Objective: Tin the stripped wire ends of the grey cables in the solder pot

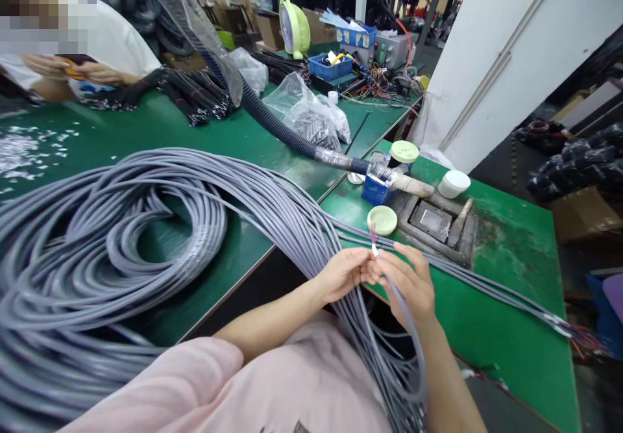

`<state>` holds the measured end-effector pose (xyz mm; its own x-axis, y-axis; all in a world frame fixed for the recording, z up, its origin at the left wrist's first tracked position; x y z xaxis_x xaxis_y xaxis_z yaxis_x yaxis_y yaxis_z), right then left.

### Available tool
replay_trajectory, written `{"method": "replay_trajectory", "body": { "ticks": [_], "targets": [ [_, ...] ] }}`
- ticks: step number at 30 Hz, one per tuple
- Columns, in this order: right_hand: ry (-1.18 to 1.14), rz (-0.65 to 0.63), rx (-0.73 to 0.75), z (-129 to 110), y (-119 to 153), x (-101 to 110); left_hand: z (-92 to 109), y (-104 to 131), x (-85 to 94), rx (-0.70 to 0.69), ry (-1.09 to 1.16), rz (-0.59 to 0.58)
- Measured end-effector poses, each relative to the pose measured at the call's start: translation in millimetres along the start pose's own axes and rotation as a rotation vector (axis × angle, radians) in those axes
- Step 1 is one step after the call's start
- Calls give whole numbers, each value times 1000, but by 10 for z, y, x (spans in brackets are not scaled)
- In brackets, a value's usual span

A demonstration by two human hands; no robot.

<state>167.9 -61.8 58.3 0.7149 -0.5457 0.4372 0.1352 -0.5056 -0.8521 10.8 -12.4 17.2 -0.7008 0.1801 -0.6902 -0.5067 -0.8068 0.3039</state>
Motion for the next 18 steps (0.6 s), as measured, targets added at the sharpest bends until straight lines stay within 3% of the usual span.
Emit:
{"method": "replay_trajectory", "body": {
  "ticks": [5, 8, 12, 18],
  "targets": [
    [93, 174, -257, 234, -201, 71, 120, -12, 165, -586, -658, 146],
    [168, 216, -371, 443, -328, 30, 94, -68, 283, -853, -912, 152],
    [213, 159, -464, 719, -471, -134, -25, -137, 370, -980, -1133, 35],
    [204, 86, -507, 988, -567, -386, -69, -121, 370, -1050, -1262, 10]
  ]
}}
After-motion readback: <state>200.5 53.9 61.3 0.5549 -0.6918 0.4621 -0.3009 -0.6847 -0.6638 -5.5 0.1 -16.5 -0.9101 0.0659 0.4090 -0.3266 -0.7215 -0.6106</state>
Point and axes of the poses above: each hand's wrist, its own y-axis away from the middle knuckle, its own x-axis out of the back of the hand, z = x × y, the point moved 1 cm from there along -y, towards the middle knuckle, and after that the axes turned 14 degrees about z, right-handed, at the moved point
